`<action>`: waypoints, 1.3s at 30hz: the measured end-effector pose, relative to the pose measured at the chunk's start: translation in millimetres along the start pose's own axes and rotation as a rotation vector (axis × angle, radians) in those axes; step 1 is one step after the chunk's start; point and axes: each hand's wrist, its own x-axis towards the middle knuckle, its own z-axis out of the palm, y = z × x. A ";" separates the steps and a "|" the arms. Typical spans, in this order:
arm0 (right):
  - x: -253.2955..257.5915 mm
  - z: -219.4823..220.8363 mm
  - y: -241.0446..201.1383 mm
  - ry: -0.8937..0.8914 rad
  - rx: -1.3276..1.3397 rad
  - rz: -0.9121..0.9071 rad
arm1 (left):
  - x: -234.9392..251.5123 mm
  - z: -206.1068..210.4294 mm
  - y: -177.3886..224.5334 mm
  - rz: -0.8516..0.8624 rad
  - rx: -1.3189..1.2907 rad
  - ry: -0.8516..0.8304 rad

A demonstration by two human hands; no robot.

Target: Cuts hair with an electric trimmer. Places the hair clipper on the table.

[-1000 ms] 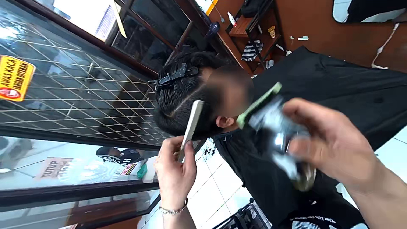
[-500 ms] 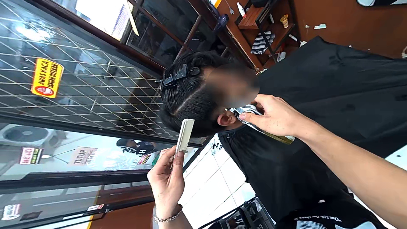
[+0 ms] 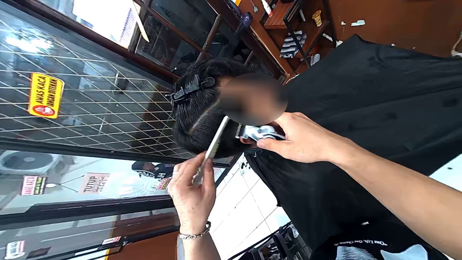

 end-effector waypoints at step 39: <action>-47.7 -21.9 -1.1 0.180 0.389 -0.162 | 6.2 4.9 32.7 0.114 0.131 -0.086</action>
